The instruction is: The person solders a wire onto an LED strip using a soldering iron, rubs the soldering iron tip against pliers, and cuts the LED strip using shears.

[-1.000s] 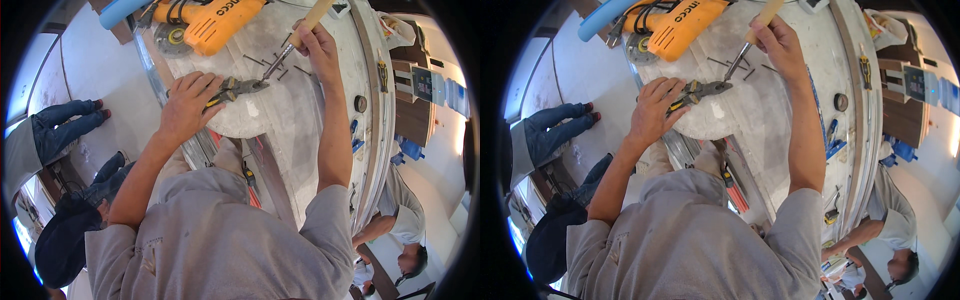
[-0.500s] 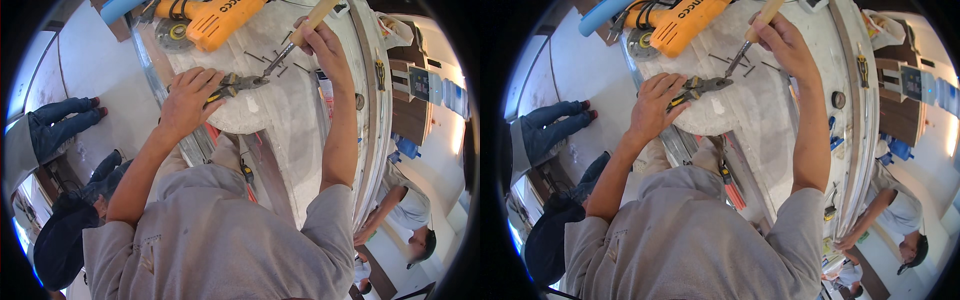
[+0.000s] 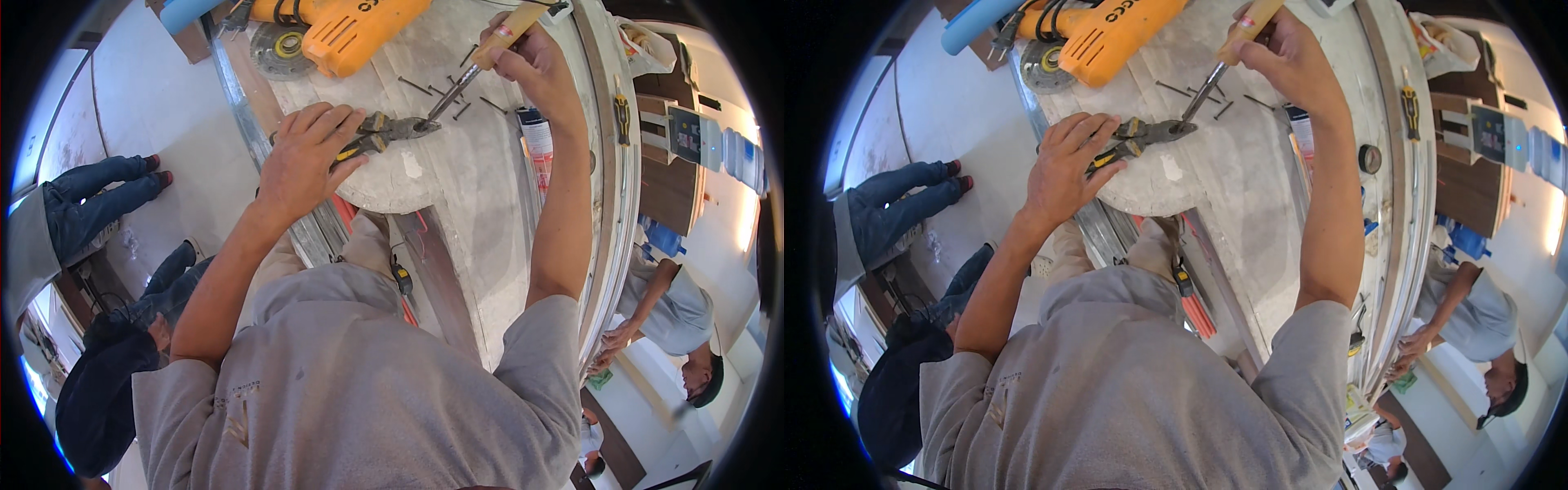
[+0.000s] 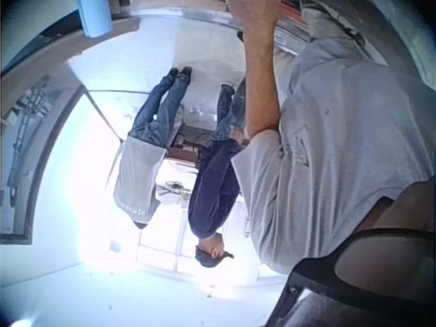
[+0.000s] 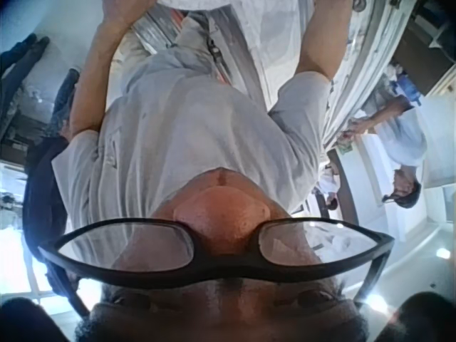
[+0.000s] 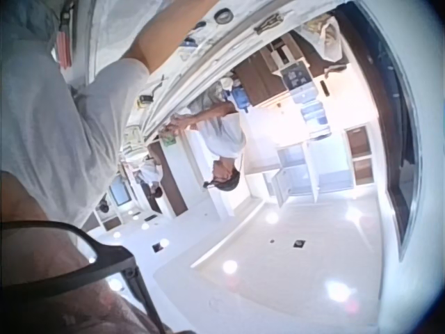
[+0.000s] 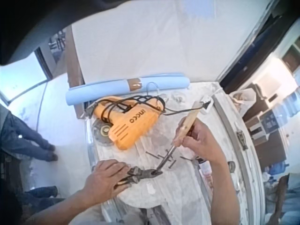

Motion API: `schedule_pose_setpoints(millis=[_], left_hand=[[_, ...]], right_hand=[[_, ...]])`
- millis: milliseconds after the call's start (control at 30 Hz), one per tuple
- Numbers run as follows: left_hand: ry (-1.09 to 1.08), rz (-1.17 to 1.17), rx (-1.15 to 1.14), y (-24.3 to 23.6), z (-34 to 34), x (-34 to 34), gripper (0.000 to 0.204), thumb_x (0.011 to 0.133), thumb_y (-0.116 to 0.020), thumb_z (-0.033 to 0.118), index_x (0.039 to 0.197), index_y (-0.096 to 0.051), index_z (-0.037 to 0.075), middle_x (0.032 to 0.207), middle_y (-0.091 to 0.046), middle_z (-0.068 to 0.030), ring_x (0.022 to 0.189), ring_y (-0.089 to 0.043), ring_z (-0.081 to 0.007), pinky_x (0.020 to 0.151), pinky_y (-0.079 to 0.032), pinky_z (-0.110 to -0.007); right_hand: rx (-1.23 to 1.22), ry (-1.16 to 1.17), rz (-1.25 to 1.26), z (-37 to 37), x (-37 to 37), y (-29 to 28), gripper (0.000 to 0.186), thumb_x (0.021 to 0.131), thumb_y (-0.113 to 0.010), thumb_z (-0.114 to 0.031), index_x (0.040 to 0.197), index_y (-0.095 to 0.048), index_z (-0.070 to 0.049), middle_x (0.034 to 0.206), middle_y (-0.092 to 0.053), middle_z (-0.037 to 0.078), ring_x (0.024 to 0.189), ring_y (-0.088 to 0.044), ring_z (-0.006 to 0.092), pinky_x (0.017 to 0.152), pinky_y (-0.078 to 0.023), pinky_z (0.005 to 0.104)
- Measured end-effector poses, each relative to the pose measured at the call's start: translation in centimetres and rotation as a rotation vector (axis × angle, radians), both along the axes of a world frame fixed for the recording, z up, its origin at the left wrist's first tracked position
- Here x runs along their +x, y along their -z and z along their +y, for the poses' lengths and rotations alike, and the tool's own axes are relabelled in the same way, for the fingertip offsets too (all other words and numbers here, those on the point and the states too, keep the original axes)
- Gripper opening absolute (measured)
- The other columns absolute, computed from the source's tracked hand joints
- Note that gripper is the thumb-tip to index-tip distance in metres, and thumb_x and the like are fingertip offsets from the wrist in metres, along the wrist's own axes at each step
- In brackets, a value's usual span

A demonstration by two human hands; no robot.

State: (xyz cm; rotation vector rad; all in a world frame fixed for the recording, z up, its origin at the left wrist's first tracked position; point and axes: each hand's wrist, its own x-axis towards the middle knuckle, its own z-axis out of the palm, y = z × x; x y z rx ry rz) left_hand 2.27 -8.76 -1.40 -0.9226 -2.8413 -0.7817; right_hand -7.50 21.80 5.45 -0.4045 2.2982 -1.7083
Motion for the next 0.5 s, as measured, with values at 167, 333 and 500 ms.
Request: schedule_pose_setpoints(millis=[167, 333, 500], left_hand=[[-0.004, -0.003, -0.005, -0.1, -0.1, 0.1, 0.055, 0.080, -0.071, 0.030, 0.129, -0.056, 0.009, 0.123, -0.056, -0.0048, 0.116, -0.049, -0.0256, 0.099, -0.039, -0.040], [0.007, 0.004, 0.020, -0.2, 0.1, -0.1, 0.055, 0.079, -0.073, 0.029, 0.128, -0.057, 0.008, 0.122, -0.058, -0.0071, 0.116, -0.051, -0.0274, 0.098, -0.039, -0.039], [-0.013, 0.009, -0.008, 0.0, -0.2, 0.0, 0.055, 0.080, -0.071, 0.030, 0.129, -0.056, 0.009, 0.122, -0.056, -0.0045, 0.115, -0.049, -0.0249, 0.098, -0.039, -0.040]], right_hand=[[-0.075, -0.011, 0.055, 1.3, -0.6, 1.5, 0.029, 0.087, -0.063, -0.010, 0.111, -0.048, -0.004, 0.093, -0.059, 0.005, 0.083, -0.060, 0.0123, 0.074, -0.049, 0.0267], [-0.040, 0.073, 0.046, -0.1, 0.5, 0.1, 0.029, 0.085, -0.061, -0.007, 0.111, -0.048, -0.003, 0.093, -0.060, 0.005, 0.083, -0.060, 0.0123, 0.074, -0.050, 0.0272], [-0.091, 0.037, 0.042, -0.2, -0.2, 1.1, 0.029, 0.085, -0.060, -0.006, 0.111, -0.048, -0.003, 0.092, -0.060, 0.005, 0.082, -0.060, 0.0124, 0.073, -0.050, 0.0268]])
